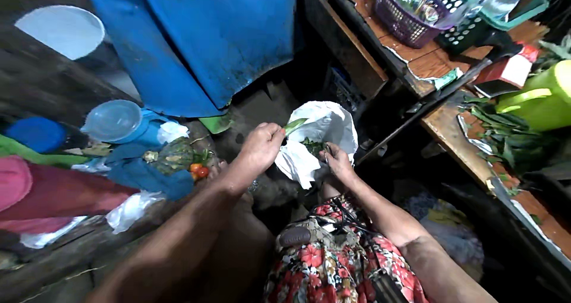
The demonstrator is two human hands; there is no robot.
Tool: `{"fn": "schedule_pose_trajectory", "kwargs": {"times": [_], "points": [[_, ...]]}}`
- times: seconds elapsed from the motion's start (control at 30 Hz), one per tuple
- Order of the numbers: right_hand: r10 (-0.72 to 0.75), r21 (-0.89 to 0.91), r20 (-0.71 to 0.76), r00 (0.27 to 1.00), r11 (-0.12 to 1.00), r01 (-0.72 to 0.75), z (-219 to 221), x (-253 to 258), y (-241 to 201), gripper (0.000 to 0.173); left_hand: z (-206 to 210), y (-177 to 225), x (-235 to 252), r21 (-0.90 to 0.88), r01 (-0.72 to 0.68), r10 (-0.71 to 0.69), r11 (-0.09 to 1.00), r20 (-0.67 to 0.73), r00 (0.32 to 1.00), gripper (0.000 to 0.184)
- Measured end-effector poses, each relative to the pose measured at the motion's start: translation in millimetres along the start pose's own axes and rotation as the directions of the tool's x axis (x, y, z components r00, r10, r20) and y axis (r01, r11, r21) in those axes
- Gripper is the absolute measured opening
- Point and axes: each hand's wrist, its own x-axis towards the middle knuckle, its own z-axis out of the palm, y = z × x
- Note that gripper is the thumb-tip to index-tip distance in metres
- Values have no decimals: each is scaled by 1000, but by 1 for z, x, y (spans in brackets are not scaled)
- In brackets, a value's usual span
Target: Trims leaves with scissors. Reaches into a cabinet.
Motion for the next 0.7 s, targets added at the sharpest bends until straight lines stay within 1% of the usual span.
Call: {"fn": "schedule_pose_trajectory", "kwargs": {"times": [0.07,0.13,0.2,0.23,0.3,0.4,0.53,0.6,0.7], "points": [[55,204,-54,997,978,-43,-8,-5,-2,32,4,5,3,-48,36,-35,998,29,999,35],[102,408,-46,994,910,-75,-15,-12,-11,27,8,10,6,-82,50,-47,995,38,998,35],[98,525,-3,995,847,-82,-21,-23,-20,25,13,16,8,-109,51,-48,993,33,998,35],[84,553,28,996,829,-85,-24,-28,-26,25,15,18,10,-118,43,-40,992,25,999,35],[51,575,88,995,813,-93,-30,-38,-37,25,19,21,13,-129,30,-28,991,11,1000,35],[-4,558,137,991,827,-74,-34,-45,-52,30,22,28,17,-129,14,-14,992,2,1000,36],[-34,576,153,988,815,-61,-34,-47,-60,31,30,32,17,-114,-35,37,993,10,999,36],[-26,584,146,989,809,-65,-35,-46,-61,30,33,34,16,-105,-47,52,993,43,998,36],[-21,552,143,990,831,-62,-37,-46,-62,30,36,35,13,-79,-80,86,994,88,992,35]]}}
